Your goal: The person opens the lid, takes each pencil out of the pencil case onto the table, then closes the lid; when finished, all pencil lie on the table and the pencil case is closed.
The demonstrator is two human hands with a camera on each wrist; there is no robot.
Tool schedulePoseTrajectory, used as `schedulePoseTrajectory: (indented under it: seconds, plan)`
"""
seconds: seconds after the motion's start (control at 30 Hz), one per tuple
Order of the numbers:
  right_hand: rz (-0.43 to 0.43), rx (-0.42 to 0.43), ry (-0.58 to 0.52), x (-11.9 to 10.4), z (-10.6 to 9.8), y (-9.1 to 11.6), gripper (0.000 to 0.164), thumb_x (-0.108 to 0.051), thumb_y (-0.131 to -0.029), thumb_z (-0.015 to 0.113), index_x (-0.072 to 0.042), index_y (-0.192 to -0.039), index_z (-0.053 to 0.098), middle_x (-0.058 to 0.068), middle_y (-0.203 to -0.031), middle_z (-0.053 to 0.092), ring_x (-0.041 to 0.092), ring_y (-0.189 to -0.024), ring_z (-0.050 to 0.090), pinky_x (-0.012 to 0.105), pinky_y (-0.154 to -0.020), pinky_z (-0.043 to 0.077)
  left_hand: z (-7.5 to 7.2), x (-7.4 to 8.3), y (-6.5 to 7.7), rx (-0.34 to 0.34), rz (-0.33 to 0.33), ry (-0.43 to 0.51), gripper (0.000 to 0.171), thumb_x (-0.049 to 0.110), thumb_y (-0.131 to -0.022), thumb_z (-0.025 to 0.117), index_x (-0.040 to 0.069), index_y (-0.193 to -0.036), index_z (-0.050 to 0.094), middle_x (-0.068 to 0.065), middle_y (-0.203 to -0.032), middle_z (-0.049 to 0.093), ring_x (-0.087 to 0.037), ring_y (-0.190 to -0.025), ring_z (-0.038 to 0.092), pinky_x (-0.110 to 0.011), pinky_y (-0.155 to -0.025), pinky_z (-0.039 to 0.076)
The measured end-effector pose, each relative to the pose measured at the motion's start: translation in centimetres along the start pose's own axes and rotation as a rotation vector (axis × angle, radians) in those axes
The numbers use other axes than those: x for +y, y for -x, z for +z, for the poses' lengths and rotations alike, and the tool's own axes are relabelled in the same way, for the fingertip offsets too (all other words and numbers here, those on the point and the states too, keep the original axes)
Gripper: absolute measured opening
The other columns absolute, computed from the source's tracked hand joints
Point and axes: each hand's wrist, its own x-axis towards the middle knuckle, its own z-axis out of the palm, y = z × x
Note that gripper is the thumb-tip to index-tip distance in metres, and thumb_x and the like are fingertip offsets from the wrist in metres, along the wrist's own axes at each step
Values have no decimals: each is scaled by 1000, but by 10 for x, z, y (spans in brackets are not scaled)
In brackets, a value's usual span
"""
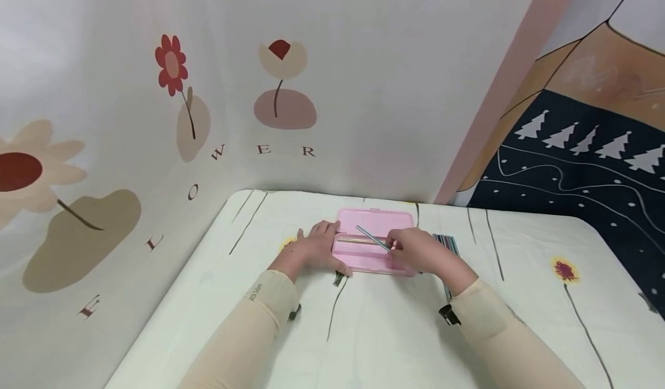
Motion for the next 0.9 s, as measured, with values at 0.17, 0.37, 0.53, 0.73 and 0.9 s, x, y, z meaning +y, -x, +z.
schedulePoseTrajectory:
  seconds: [0.17,0.37,0.53,0.73,0.9]
  plan:
    - [23,-16,-39,6,-5,12,8,-10,-102,69,-6,-108,70,5,-92,70,16,-76,57,29,-68,49,0,-1,-1,-1,-7,2,138,74,-75,85,15,-174,9,-10,-178,22,-30,-168,16,-71,-134,6]
    - [64,-34,-98,16,-12,24,16,-10,-105,65,0,-117,66,7,-92,67,16,-70,60,29,-64,50,0,-1,-1,8,-6,8,137,74,-75,85,14,-173,11,-10,-177,24,-31,-168,18,-71,-134,7]
    - [126,-63,-210,28,-17,36,28,-10,-107,61,5,-130,60,12,-101,69,17,-73,68,33,-67,59,1,-2,0,8,0,14,138,75,-75,85,14,-173,10,-10,-177,23,-31,-168,17,-71,-134,7]
    - [160,-80,-348,57,-26,53,38,-12,-109,58,9,-141,52,19,-110,68,18,-81,72,39,-77,66,0,-1,1,9,1,4,137,75,-75,84,14,-173,10,-10,-176,24,-31,-167,18,-71,-134,8]
    - [211,-78,-422,82,-33,65,45,-11,-110,55,12,-147,44,24,-114,64,21,-82,73,40,-79,66,0,0,1,5,4,-1,135,73,-78,84,13,-173,10,-10,-176,24,-31,-167,19,-72,-134,8]
